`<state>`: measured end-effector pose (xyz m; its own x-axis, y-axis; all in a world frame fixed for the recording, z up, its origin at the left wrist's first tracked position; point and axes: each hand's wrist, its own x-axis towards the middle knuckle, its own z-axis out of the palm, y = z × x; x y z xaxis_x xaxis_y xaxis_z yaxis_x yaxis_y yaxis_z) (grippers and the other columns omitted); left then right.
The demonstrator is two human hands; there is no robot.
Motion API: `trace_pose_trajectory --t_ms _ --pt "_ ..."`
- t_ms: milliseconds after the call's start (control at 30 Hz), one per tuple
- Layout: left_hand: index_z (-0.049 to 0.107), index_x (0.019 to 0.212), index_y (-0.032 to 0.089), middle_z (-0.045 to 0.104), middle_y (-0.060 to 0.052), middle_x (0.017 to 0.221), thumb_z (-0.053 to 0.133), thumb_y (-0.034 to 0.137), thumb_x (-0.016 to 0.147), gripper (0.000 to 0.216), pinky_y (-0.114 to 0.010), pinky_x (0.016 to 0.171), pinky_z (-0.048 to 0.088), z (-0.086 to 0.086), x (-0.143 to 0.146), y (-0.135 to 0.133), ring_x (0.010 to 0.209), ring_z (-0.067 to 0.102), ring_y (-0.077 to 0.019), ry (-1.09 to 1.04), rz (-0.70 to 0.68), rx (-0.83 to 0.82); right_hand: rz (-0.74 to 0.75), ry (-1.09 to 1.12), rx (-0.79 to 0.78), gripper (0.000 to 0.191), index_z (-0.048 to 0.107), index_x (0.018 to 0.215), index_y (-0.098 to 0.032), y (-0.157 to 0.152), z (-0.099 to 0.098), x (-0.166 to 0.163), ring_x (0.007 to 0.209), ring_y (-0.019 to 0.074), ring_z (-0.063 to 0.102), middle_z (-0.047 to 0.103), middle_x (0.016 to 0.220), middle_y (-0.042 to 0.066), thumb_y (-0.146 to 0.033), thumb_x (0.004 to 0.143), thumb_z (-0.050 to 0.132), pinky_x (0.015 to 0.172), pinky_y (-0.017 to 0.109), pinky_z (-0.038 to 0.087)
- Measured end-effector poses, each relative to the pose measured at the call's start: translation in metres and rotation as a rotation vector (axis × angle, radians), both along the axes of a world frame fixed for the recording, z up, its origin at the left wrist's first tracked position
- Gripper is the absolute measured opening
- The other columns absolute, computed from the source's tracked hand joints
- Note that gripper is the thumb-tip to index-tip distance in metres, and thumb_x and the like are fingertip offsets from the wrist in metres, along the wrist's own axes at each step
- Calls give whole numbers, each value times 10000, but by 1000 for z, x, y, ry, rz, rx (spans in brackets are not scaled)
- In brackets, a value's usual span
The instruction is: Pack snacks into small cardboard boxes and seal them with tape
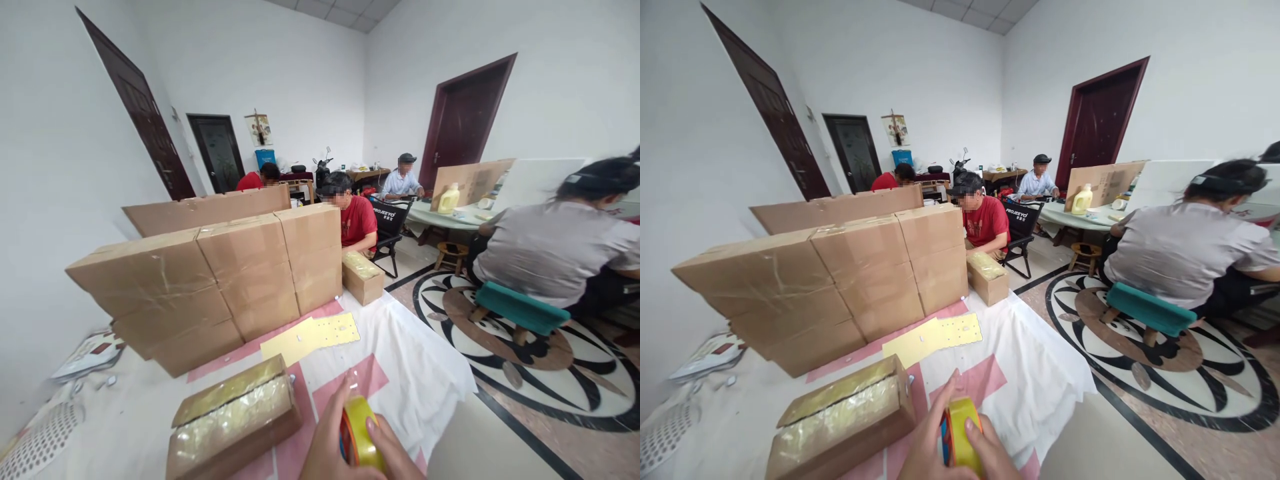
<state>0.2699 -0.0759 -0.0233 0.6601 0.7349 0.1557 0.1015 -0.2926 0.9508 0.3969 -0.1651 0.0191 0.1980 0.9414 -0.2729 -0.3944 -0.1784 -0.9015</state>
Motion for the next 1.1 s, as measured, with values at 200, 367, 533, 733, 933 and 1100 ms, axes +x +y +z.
trace_pose_trajectory --t_ms 200,367,533,733,933,1100 --pt "248 1612 192 543 -191 1464 863 760 459 1424 -498 1141 449 -3 16 5 1343 543 -382 -175 75 -45 -215 -101 -61 758 744 962 -191 14 -24 5 945 275 665 720 939 77 -884 672 647 878 371 514" --pt "642 1347 189 662 -161 1360 662 755 771 807 -400 1043 547 -3 4 9 1225 655 -302 -226 346 -35 -307 -179 -77 685 692 740 -194 42 -19 46 594 224 616 658 637 46 -874 687 631 581 337 503" --pt "793 979 195 785 -70 808 635 576 889 422 -323 846 622 5 -30 11 773 746 -220 -165 536 11 -422 -370 40 628 600 649 -187 103 -15 121 489 192 558 598 549 39 -809 739 617 504 316 444" --pt "691 1299 167 751 -31 697 620 613 887 611 -227 654 582 10 -73 2 668 691 -171 -74 572 42 -446 -755 -179 575 555 688 -211 144 -37 175 701 303 631 611 610 93 -785 709 595 650 399 453" --pt "238 1609 141 735 8 682 585 611 914 908 -203 690 548 5 -128 -16 686 685 -149 -50 740 -37 -499 -1264 114 482 599 977 -178 144 1 122 927 326 595 647 951 146 -634 824 585 836 444 446" --pt "222 1608 185 772 -5 811 576 508 949 815 -252 761 560 21 -142 -15 756 722 -163 -45 680 -44 550 -1121 744 375 690 1058 -224 130 66 -30 939 233 585 631 997 59 -535 851 721 840 350 436"
